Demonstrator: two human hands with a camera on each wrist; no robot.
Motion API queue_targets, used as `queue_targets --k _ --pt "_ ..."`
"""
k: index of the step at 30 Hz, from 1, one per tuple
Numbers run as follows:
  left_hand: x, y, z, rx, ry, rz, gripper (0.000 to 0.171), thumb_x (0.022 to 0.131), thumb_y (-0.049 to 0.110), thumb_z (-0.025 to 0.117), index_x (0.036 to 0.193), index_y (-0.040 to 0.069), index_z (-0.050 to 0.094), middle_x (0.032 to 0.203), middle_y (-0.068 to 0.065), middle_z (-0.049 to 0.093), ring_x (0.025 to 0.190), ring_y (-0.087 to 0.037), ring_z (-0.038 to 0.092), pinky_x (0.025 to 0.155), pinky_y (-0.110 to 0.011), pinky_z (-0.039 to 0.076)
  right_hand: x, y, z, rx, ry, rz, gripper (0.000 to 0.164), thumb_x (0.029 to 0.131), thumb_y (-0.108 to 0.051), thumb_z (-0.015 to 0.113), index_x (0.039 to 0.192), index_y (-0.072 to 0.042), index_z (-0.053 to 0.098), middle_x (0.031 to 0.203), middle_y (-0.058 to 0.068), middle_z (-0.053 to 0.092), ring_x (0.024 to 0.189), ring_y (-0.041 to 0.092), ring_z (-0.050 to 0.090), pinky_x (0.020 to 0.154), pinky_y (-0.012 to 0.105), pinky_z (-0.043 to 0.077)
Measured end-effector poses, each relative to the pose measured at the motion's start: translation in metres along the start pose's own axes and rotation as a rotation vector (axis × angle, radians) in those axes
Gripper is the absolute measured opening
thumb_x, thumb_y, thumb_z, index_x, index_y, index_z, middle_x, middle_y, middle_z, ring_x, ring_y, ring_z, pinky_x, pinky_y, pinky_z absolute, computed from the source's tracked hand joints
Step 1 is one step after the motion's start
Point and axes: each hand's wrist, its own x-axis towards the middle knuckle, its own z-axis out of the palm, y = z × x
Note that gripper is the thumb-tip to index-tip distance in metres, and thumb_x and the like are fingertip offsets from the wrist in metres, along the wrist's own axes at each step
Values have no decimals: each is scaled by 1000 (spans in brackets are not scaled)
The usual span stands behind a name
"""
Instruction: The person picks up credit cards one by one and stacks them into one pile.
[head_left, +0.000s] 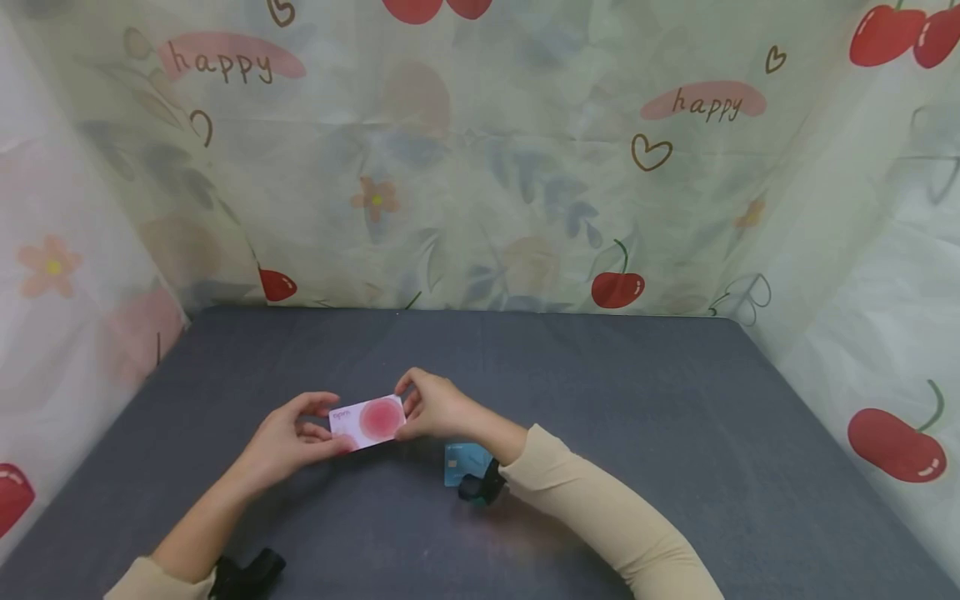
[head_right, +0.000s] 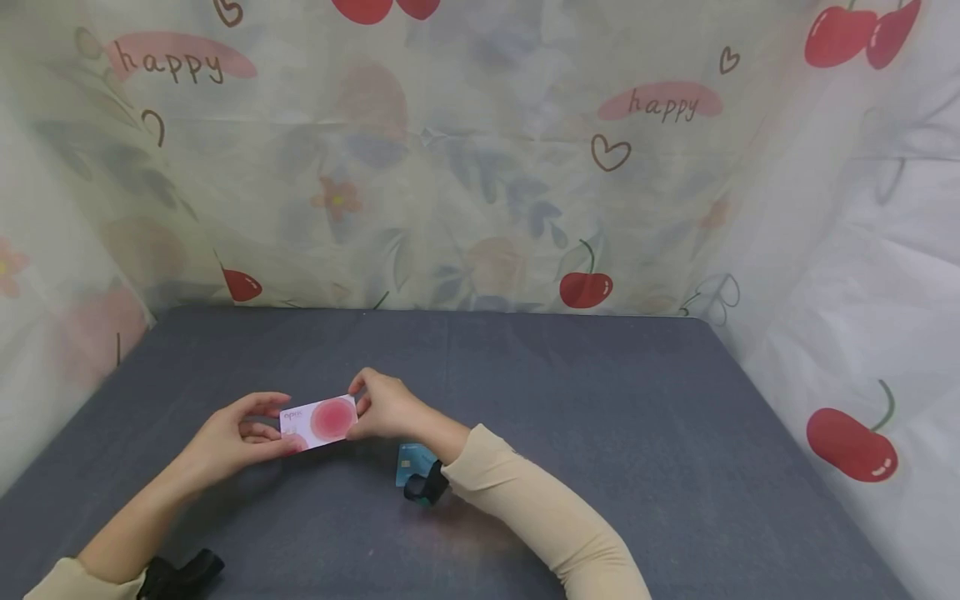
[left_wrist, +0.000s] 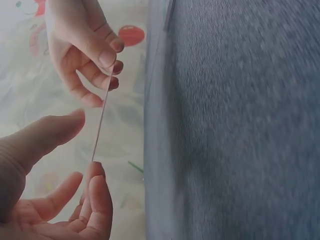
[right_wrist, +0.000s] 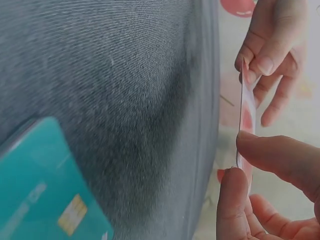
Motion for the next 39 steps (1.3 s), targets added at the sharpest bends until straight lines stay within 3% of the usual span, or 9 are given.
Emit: queue_targets --k 10,21,30,39 --pt "5 9 12 -34 3 -3 75 75 26 78 133 -4 42 122 -26 55 91 -21 66 78 -28 55 -12 12 -12 23 40 -11 51 69 -6 79 111 -6 51 86 7 60 72 11 61 64 22 51" --pt "9 15 24 -51 -19 22 74 74 20 78 133 -5 42 120 -24 54 86 -19 67 69 -22 53 -24 20 -22 13 57 -23 52 71 -10 79 114 -6 50 90 8 61 76 13 63 68 25 53" --pt "10 23 32 -35 -10 98 69 74 6 76 133 -8 41 120 -24 52 83 -20 66 69 -20 53 -32 25 -30 13 77 -30 52 73 -11 78 116 -7 50 92 8 62 77 13 64 69 27 54" --pt "15 32 41 -31 -1 40 70 75 7 76 135 -2 41 122 -21 52 83 -16 65 71 -23 54 -40 30 -36 19 96 -13 51 72 -8 77 115 -6 50 92 11 61 75 14 64 68 27 53"
